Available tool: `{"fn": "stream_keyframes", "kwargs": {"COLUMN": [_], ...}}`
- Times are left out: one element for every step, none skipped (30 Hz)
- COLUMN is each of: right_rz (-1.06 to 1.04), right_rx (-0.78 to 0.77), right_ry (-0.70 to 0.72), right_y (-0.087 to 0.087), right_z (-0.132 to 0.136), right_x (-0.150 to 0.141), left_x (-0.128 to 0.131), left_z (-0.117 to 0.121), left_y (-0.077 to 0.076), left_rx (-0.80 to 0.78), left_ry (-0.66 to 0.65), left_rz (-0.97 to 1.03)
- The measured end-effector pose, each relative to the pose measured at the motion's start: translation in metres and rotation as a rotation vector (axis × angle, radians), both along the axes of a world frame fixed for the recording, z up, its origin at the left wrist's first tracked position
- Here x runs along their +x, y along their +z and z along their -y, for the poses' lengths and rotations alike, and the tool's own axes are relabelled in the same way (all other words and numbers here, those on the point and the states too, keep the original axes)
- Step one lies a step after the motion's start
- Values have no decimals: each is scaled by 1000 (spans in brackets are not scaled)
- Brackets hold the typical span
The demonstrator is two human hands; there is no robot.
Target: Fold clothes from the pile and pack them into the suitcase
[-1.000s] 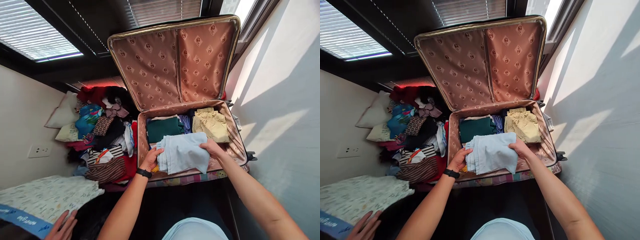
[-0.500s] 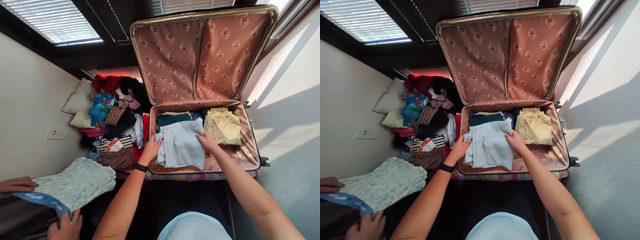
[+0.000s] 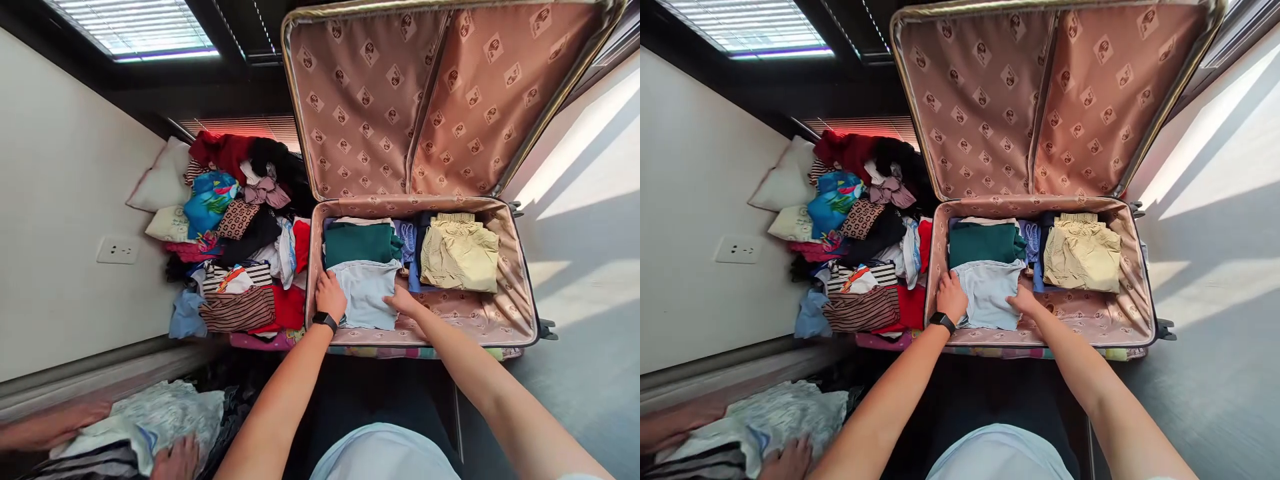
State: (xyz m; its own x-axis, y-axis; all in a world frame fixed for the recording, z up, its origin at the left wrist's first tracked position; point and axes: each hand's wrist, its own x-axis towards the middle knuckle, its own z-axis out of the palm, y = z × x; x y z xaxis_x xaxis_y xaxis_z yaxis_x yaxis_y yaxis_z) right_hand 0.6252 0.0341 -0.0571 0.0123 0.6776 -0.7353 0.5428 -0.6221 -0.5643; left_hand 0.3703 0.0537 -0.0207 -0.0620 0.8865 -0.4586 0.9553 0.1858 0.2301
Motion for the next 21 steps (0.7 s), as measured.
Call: {"fn": "stream_keyframes", "kwargs": {"right_rz": [62,124,184,240,290,332,364,388,402,409,415,417,416,414,414,418,432,458,493,524,545], "right_rx": [-14,-30,-28,12,94,206,321,405,434,405,337,268,219,193,184,180,173,153,127,106,93], "right_ry": [11,8,19,61,145,270,422,580,712,797,843,863,867,865,864,868,878,892,906,920,935], "right_y": [1,3,5,7,8,9,8,6,2,-2,-8,-13,-18,-22,-23,-21,-16,-9,1,13,26], "right_z": [1,1,2,2,3,4,5,7,9,11,13,15,16,17,17,15,13,9,3,-4,-13], "right_x": [-3,-8,-13,-20,-27,-34,-41,-46,-51,-54,-56,-57,-57,-57,-58,-60,-63,-68,-74,-81,-89], "left_x": [4,8,11,13,13,11,9,5,2,-2,-5,-8,-10,-11,-12,-11,-9,-7,-5,-3,-3], "left_z": [5,9,13,16,18,18,18,16,15,13,12,11,11,10,10,9,8,7,6,6,5], "left_y": [0,-1,-4,-7,-12,-17,-23,-29,-36,-42,-48,-53,-58,-62,-65,-66,-65,-62,-57,-49,-39], "left_rx": [41,53,30,-13,-63,-115,-160,-196,-224,-248,-271,-292,-310,-327,-338,-343,-346,-349,-352,-345,-321], "left_ry": [-110,-234,-348,-435,-490,-522,-540,-554,-572,-591,-606,-618,-629,-640,-648,-653,-654,-647,-634,-617,-606], "left_rz": [35,73,102,112,99,65,18,-35,-87,-137,-180,-210,-227,-233,-233,-230,-229,-232,-234,-225,-198]}}
